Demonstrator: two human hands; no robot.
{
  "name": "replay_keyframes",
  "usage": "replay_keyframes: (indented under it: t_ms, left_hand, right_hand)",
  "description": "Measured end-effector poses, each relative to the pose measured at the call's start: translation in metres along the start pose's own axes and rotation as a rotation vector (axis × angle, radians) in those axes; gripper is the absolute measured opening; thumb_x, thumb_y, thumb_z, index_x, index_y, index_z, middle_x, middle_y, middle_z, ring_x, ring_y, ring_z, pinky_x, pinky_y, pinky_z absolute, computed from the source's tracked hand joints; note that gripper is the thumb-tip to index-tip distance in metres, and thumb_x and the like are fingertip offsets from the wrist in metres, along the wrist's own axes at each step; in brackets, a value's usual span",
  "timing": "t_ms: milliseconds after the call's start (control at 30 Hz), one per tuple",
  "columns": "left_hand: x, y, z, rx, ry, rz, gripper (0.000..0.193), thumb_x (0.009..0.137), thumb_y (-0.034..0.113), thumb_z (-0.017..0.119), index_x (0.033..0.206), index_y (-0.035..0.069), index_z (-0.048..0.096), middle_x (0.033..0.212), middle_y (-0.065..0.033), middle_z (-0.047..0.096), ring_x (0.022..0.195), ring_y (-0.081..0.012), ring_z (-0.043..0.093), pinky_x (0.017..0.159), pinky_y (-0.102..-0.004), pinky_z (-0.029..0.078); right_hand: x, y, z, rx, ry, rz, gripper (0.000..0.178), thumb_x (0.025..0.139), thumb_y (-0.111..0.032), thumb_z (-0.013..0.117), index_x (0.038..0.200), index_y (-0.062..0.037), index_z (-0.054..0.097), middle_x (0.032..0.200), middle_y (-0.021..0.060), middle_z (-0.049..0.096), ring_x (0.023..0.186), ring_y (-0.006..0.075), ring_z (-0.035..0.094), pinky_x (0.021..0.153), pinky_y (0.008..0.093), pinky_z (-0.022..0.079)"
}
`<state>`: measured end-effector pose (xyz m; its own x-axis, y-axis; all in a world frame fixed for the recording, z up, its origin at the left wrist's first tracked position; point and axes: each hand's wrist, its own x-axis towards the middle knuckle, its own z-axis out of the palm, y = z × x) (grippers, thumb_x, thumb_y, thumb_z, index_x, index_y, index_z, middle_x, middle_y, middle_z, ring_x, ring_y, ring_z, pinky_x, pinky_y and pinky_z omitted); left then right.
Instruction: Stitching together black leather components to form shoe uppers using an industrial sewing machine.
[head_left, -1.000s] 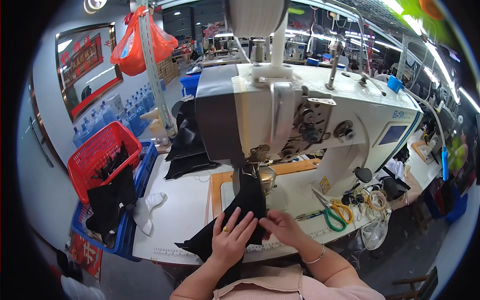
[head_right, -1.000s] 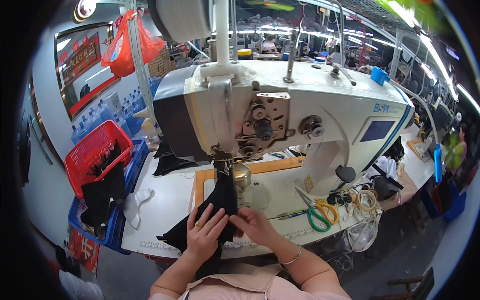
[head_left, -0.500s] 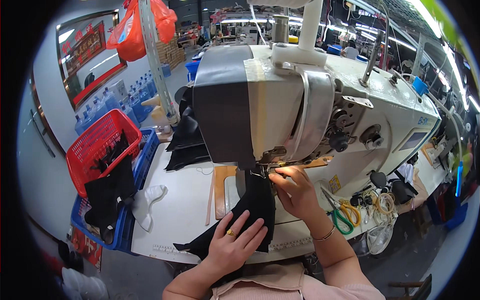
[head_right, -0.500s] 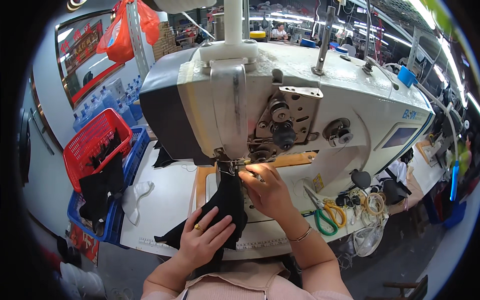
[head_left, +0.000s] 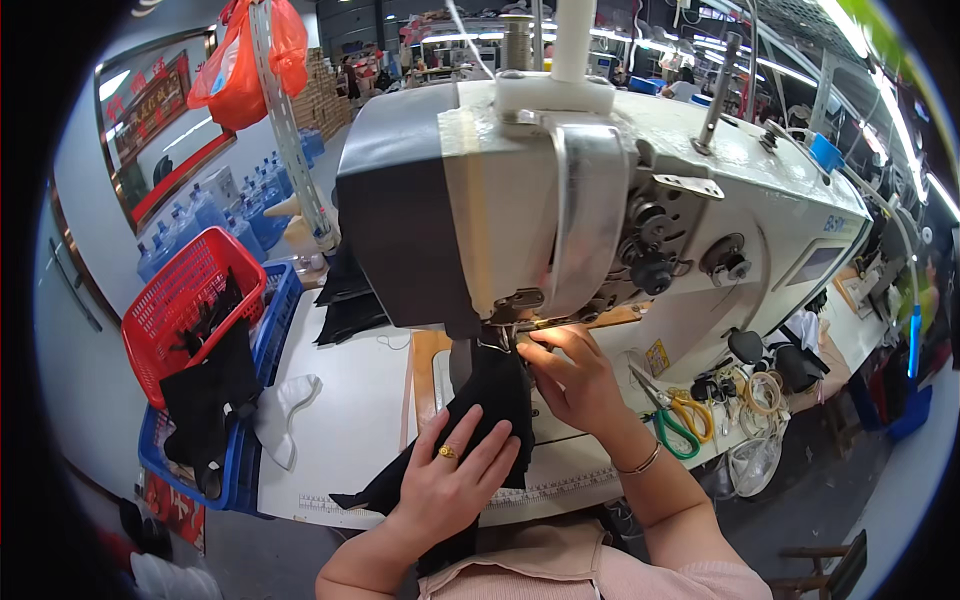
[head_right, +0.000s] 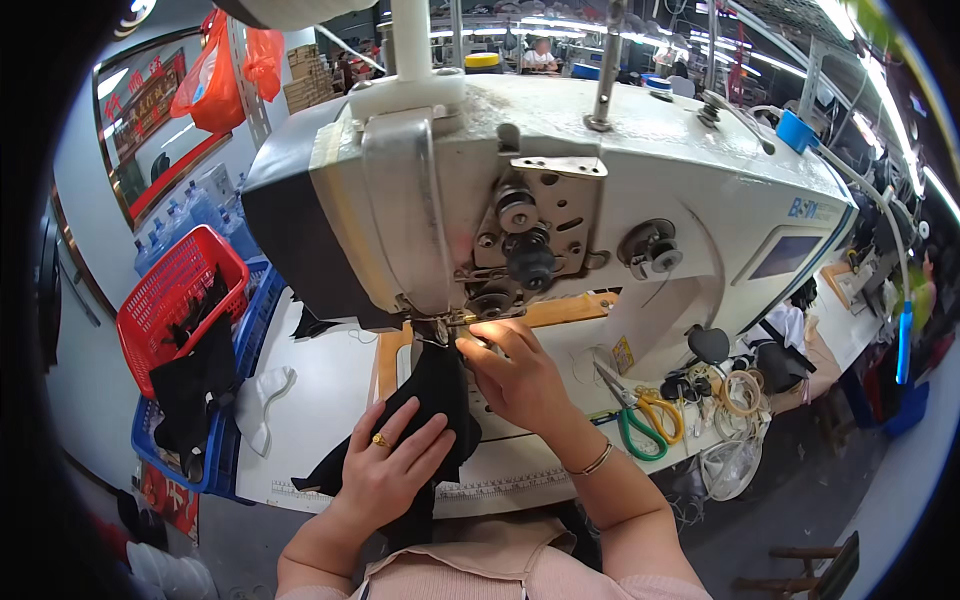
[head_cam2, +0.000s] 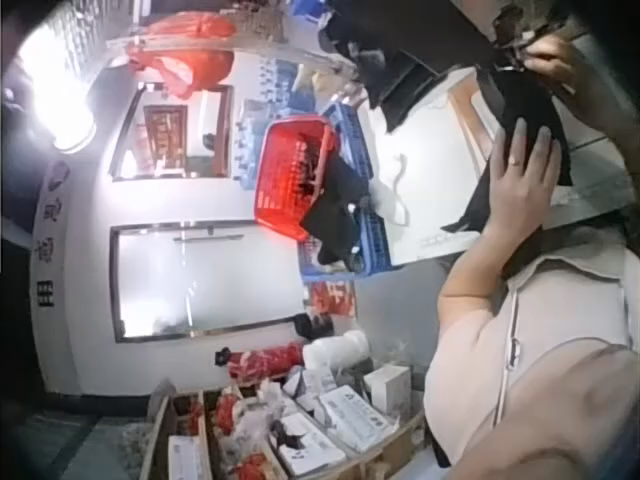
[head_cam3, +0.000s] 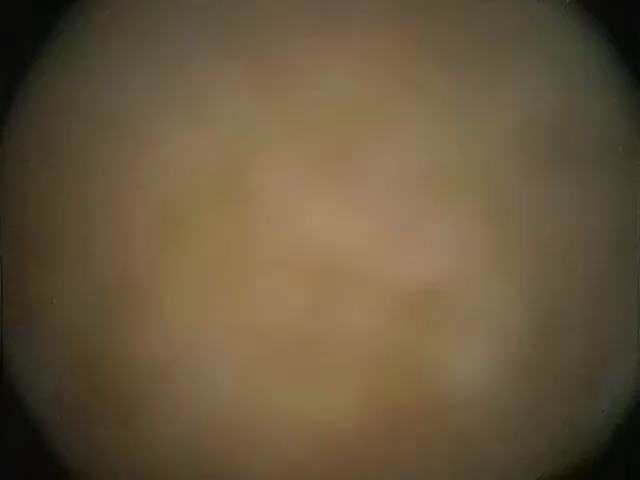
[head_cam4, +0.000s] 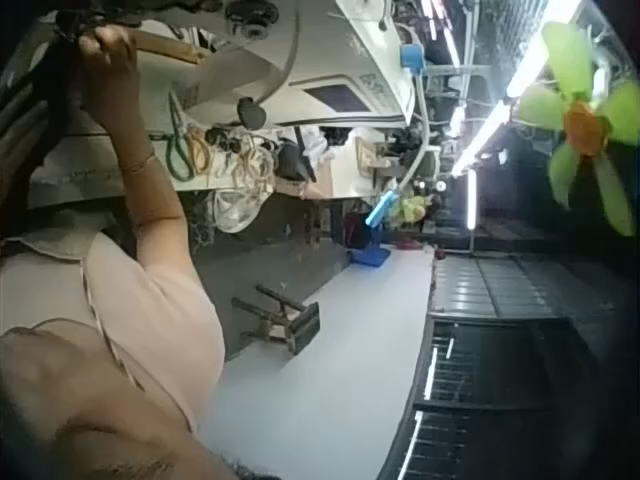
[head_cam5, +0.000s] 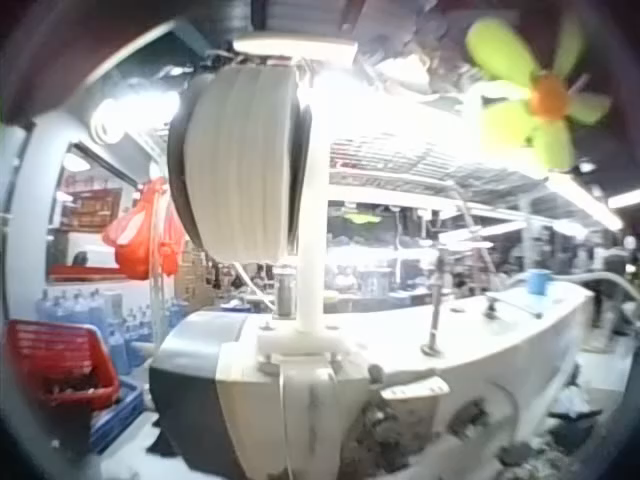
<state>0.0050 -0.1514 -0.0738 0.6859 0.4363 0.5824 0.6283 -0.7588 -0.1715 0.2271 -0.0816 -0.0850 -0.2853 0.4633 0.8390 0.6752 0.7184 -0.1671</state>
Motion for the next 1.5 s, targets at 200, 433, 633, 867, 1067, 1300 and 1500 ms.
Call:
replay_keyframes:
  t_ms: [200,433,633,867,1067,1300,1500]
  left_hand:
    - [0.005,-0.009,0.003,0.023,0.009,0.005,0.029,0.083,0.016,0.056,0.110,0.013,0.067,0.121,-0.0029,0.061,0.117,-0.0277,0.056,0.102,-0.0478,0.038]
    - [0.012,-0.018,0.009,0.031,0.030,0.019,0.032,0.081,0.015,0.056,0.112,0.012,0.066,0.122,-0.0033,0.060,0.118,-0.0272,0.054,0.102,-0.0482,0.037]
    - [0.015,-0.021,0.010,0.033,0.032,0.018,0.034,0.080,0.014,0.057,0.113,0.012,0.065,0.121,-0.0033,0.060,0.119,-0.0266,0.053,0.103,-0.0484,0.037]
    - [0.016,-0.026,0.013,-0.002,0.041,0.019,0.036,0.080,0.012,0.056,0.115,0.012,0.064,0.122,-0.0039,0.060,0.118,-0.0266,0.054,0.104,-0.0484,0.036]
    - [0.022,-0.033,0.016,0.003,0.015,0.015,0.040,0.079,0.011,0.055,0.119,0.012,0.062,0.124,-0.0044,0.058,0.118,-0.0269,0.053,0.105,-0.0492,0.035]
    - [0.030,-0.034,0.018,0.053,0.032,0.013,0.041,0.078,0.011,0.057,0.119,0.010,0.061,0.123,-0.0044,0.058,0.116,-0.0264,0.054,0.105,-0.0479,0.036]
    - [0.036,-0.037,0.022,0.047,0.043,0.010,0.041,0.078,0.012,0.058,0.119,0.010,0.061,0.123,-0.0040,0.058,0.114,-0.0253,0.055,0.103,-0.0467,0.037]
  right_hand:
    - [0.001,-0.002,0.000,0.043,0.034,0.001,0.040,0.071,0.006,0.066,0.109,-0.0083,0.064,0.107,0.0113,0.060,0.097,0.0325,0.060,0.082,0.0396,0.050]
    - [0.001,-0.004,-0.001,0.028,0.034,-0.001,0.040,0.072,0.006,0.066,0.109,-0.0081,0.063,0.109,0.0114,0.059,0.100,0.0332,0.059,0.085,0.0407,0.050]
    - [-0.001,-0.004,0.000,0.024,0.031,0.001,0.040,0.072,0.006,0.066,0.109,-0.0076,0.063,0.110,0.0115,0.059,0.101,0.0333,0.059,0.086,0.0406,0.050]
    - [-0.001,-0.005,0.000,0.027,0.034,-0.004,0.042,0.071,0.008,0.065,0.110,-0.0069,0.063,0.110,0.0116,0.059,0.101,0.0334,0.059,0.086,0.0404,0.049]
    - [-0.001,-0.005,0.000,0.039,0.023,0.003,0.043,0.070,0.009,0.065,0.110,-0.0062,0.063,0.110,0.0116,0.058,0.101,0.0337,0.059,0.086,0.0406,0.049]
    - [-0.002,-0.004,0.000,0.042,0.013,0.007,0.044,0.069,0.009,0.065,0.110,-0.0065,0.063,0.111,0.0115,0.058,0.102,0.0336,0.058,0.087,0.0407,0.049]
    - [-0.003,-0.003,0.001,0.052,0.024,0.007,0.045,0.070,0.008,0.065,0.112,-0.0066,0.062,0.112,0.0117,0.058,0.102,0.0340,0.058,0.087,0.0411,0.049]
